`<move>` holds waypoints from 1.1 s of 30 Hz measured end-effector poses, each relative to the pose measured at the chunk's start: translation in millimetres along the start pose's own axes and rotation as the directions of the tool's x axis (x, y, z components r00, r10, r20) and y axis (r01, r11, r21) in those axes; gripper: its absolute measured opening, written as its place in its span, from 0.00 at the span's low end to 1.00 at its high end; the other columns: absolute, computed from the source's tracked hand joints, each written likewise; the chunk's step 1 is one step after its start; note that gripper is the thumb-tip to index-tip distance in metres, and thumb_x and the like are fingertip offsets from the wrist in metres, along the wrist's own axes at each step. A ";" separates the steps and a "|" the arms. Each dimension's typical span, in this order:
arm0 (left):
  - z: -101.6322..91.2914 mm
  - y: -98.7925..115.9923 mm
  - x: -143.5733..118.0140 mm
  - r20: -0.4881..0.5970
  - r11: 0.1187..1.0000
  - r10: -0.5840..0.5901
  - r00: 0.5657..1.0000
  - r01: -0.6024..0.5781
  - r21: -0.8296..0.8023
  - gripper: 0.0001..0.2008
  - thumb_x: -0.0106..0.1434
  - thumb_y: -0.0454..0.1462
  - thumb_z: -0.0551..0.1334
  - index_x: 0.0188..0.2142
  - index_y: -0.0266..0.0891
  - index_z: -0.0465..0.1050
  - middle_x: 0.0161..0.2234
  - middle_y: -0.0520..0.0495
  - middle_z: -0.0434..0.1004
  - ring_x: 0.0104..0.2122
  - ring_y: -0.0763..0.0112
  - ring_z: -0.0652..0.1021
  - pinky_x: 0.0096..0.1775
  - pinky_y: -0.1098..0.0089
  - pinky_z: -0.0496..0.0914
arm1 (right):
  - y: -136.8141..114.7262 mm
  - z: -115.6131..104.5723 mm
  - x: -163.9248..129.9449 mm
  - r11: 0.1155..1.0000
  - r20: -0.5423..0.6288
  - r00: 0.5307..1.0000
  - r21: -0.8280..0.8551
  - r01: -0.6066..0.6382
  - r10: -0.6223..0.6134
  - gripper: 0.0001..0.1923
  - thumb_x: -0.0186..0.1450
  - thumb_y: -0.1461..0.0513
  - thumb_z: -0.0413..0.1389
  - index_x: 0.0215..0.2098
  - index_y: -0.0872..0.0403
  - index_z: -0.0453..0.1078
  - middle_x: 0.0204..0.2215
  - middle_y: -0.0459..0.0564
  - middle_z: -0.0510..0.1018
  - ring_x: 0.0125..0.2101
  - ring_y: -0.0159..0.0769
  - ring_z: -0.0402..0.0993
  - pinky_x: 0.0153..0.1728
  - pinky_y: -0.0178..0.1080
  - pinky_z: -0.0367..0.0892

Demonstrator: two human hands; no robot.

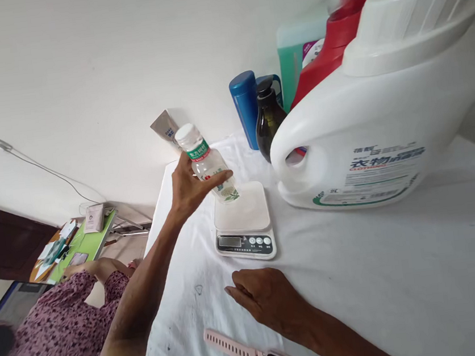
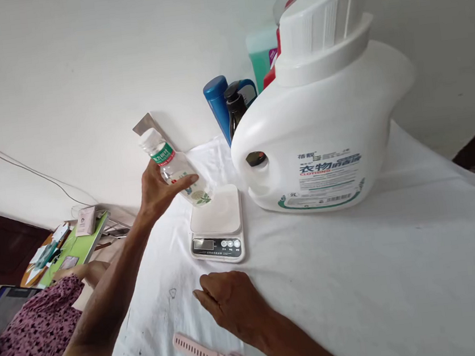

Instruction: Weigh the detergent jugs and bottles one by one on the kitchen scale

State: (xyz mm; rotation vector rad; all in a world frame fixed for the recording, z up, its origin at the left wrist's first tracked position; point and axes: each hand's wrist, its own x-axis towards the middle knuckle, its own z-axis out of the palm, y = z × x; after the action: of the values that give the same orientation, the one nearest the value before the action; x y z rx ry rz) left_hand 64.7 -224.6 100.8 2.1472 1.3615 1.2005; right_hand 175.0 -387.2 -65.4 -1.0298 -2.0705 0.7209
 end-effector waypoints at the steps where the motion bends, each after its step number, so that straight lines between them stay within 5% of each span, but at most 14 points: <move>1: 1.7 3.9 -7.0 0.021 1.000 -0.002 1.000 0.002 0.000 0.26 0.48 0.48 0.77 0.41 0.41 0.73 0.37 0.48 0.81 0.36 0.64 0.79 0.36 0.66 0.72 | -0.4 -0.4 0.6 1.000 0.009 1.000 -0.001 -0.005 0.005 0.19 0.72 0.61 0.52 0.24 0.53 0.51 0.19 0.40 0.62 0.20 0.27 0.53 0.26 0.35 0.44; 11: 21.6 9.1 -36.2 0.070 0.996 -0.084 0.994 0.085 -0.020 0.28 0.46 0.47 0.78 0.42 0.42 0.70 0.38 0.47 0.80 0.36 0.64 0.79 0.35 0.67 0.71 | -9.4 -9.2 3.3 0.999 0.016 1.000 -0.039 -0.006 0.007 0.20 0.72 0.63 0.52 0.24 0.53 0.51 0.19 0.42 0.65 0.21 0.28 0.59 0.27 0.36 0.46; 20: 17.5 7.4 -43.5 0.107 0.988 -0.126 0.986 0.135 -0.079 0.30 0.49 0.52 0.75 0.46 0.42 0.70 0.44 0.43 0.80 0.40 0.61 0.80 0.39 0.65 0.72 | -7.0 -8.0 4.7 1.000 0.014 1.000 -0.008 -0.019 0.019 0.21 0.72 0.62 0.53 0.23 0.53 0.52 0.18 0.40 0.61 0.21 0.27 0.57 0.27 0.35 0.47; 23: 13.9 -9.9 -51.3 0.091 0.968 -0.105 0.990 0.123 -0.218 0.27 0.62 0.59 0.63 0.50 0.42 0.70 0.52 0.40 0.77 0.46 0.59 0.79 0.45 0.61 0.74 | -3.9 -6.0 4.2 1.000 0.009 1.000 0.013 -0.020 0.020 0.21 0.72 0.60 0.52 0.23 0.53 0.51 0.18 0.40 0.60 0.21 0.27 0.56 0.26 0.35 0.46; 26: 14.6 -43.3 -66.2 -0.001 0.915 -0.232 0.973 0.218 -0.341 0.29 0.69 0.60 0.51 0.50 0.41 0.71 0.52 0.38 0.76 0.45 0.61 0.81 0.46 0.60 0.75 | -1.7 -4.9 2.8 1.000 -0.004 1.000 0.014 -0.005 0.005 0.21 0.73 0.59 0.50 0.23 0.52 0.51 0.18 0.40 0.59 0.20 0.28 0.54 0.26 0.35 0.46; 29: 18.4 -83.5 -84.8 -0.097 0.860 -0.402 0.910 0.339 -0.380 0.30 0.69 0.61 0.49 0.47 0.39 0.71 0.48 0.38 0.78 0.41 0.63 0.82 0.44 0.61 0.75 | 0.3 -4.1 1.6 0.999 -0.016 0.999 0.015 0.031 -0.030 0.20 0.74 0.59 0.49 0.24 0.52 0.52 0.19 0.40 0.60 0.20 0.28 0.54 0.26 0.35 0.48; 33: 20.1 -119.1 -101.6 -0.176 0.844 -0.463 0.869 0.371 -0.389 0.30 0.68 0.61 0.50 0.44 0.37 0.71 0.44 0.39 0.78 0.38 0.66 0.82 0.43 0.63 0.76 | 3.0 -2.8 0.9 0.998 -0.035 0.997 -0.003 0.062 -0.062 0.20 0.75 0.57 0.48 0.25 0.52 0.53 0.19 0.40 0.62 0.20 0.28 0.54 0.25 0.35 0.49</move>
State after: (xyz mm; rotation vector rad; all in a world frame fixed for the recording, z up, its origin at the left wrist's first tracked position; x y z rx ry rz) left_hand -7.8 -250.4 -37.1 1.3884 1.4956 1.4421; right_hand 178.1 -384.3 -65.6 -0.9679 -2.0644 0.6649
